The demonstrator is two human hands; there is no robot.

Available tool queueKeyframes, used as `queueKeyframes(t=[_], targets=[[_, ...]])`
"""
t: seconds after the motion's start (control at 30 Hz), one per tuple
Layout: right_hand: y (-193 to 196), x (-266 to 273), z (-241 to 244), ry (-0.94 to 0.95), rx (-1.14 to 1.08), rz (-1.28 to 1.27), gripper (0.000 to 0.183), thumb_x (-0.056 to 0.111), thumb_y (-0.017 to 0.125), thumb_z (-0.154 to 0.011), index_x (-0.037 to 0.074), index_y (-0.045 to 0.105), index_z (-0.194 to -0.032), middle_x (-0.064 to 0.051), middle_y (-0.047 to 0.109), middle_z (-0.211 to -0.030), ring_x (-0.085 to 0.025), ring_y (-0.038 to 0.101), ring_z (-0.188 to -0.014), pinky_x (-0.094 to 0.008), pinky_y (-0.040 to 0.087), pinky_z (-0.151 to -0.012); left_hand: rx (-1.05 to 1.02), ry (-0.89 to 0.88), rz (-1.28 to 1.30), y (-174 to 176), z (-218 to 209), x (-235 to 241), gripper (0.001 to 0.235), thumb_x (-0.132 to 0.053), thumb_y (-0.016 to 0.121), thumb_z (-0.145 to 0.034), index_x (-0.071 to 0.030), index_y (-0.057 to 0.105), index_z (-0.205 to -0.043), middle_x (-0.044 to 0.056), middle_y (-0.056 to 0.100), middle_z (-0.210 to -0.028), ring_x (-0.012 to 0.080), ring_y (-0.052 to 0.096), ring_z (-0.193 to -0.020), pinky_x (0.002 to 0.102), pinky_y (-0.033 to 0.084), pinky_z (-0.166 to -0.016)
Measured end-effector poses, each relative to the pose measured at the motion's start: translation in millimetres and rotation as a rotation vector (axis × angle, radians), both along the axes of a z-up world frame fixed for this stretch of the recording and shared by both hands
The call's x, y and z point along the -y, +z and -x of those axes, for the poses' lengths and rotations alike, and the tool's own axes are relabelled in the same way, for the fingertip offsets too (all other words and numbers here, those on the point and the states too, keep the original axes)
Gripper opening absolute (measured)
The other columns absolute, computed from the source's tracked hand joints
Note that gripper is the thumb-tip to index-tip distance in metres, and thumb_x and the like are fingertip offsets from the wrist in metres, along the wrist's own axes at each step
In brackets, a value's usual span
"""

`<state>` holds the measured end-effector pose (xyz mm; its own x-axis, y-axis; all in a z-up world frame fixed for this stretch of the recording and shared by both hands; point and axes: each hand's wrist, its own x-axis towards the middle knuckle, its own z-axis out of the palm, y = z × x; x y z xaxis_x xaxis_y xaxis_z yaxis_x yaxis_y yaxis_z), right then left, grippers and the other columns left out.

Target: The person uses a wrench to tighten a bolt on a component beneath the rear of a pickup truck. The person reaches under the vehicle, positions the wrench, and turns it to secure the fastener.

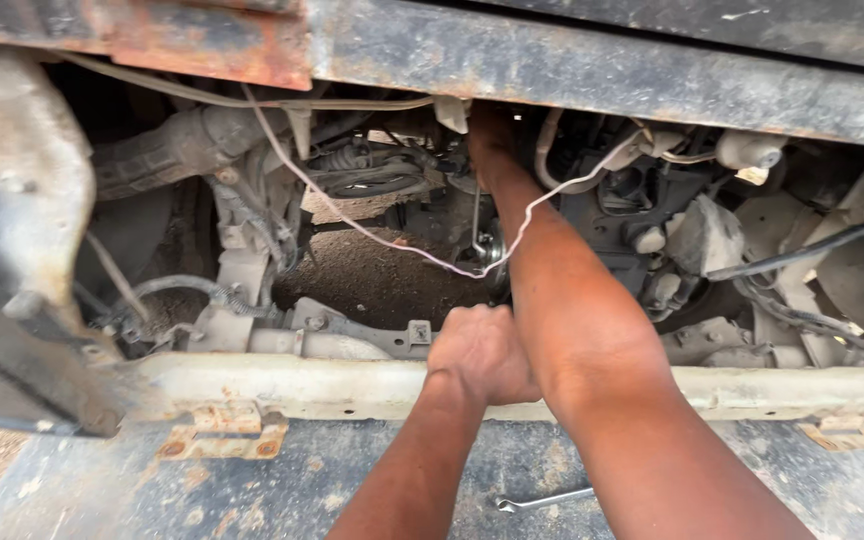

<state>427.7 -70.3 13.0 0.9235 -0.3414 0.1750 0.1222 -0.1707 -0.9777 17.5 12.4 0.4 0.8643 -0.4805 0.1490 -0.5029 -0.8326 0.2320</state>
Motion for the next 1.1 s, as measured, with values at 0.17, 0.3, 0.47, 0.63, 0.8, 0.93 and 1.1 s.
queueKeyframes(t=[0.17,0.3,0.47,0.63,0.8,0.93,1.1], targets=[[-12,5,-1,0.088,-0.072,0.004,0.062,0.062,0.044,-0.094,0.011,0.065,-0.123,-0.008,0.062,-0.096,-0.021,0.050,-0.078,-0.043,0.044,-0.066,0.107,-0.069,0.032,-14,-2,0,0.040,-0.050,0.064,-0.084,-0.014,0.078,-0.089,0.013,0.077,-0.095,0.0302,0.075,-0.088,0.045,0.059,-0.072],[-12,0,2,0.095,-0.076,0.015,0.064,0.060,0.042,-0.093,0.013,0.064,-0.131,-0.012,0.068,-0.116,-0.025,0.055,-0.089,-0.048,0.048,-0.074,0.092,-0.060,-0.016,-27,-10,4,0.036,-0.047,0.062,-0.087,-0.015,0.078,-0.089,0.012,0.077,-0.094,0.0296,0.076,-0.087,0.044,0.059,-0.072],[-3,-5,29,0.087,-0.085,-0.040,0.067,0.058,0.042,-0.094,0.016,0.052,-0.145,-0.009,0.059,-0.141,-0.027,0.057,-0.115,-0.055,0.050,-0.086,0.192,-0.077,-0.059,-37,-18,5,0.030,-0.037,0.057,-0.091,-0.019,0.080,-0.086,0.008,0.079,-0.093,0.0255,0.077,-0.090,0.042,0.059,-0.069],[13,-11,59,0.073,-0.087,-0.050,0.068,0.053,0.045,-0.094,0.016,0.045,-0.152,-0.015,0.049,-0.151,-0.038,0.055,-0.124,-0.064,0.047,-0.087,0.120,-0.071,-0.035,-31,-13,5,0.033,-0.043,0.060,-0.086,-0.016,0.078,-0.087,0.014,0.077,-0.092,0.0300,0.075,-0.086,0.043,0.058,-0.070],[2,-13,69,0.063,-0.066,-0.032,0.066,0.051,0.045,-0.094,0.012,0.049,-0.148,-0.013,0.052,-0.150,-0.033,0.055,-0.125,-0.059,0.047,-0.090,0.130,-0.072,-0.020,-29,-3,1,0.032,-0.042,0.060,-0.086,-0.015,0.078,-0.087,0.014,0.077,-0.094,0.0311,0.075,-0.089,0.045,0.059,-0.073],[2,-9,61,0.067,-0.018,-0.038,0.065,0.050,0.045,-0.095,0.010,0.053,-0.145,-0.011,0.054,-0.150,-0.029,0.055,-0.126,-0.054,0.047,-0.093,0.132,-0.067,-0.004,-23,-5,1,0.033,-0.042,0.062,-0.084,-0.014,0.078,-0.089,0.014,0.077,-0.098,0.0319,0.075,-0.091,0.046,0.059,-0.074],[-5,-6,58,0.082,0.040,-0.007,0.064,0.048,0.043,-0.096,0.007,0.056,-0.143,-0.009,0.056,-0.150,-0.025,0.055,-0.129,-0.049,0.046,-0.099,0.151,-0.068,-0.014,-25,-5,2,0.038,-0.044,0.062,-0.084,-0.011,0.077,-0.095,0.015,0.076,-0.103,0.0332,0.074,-0.095,0.046,0.059,-0.076]])
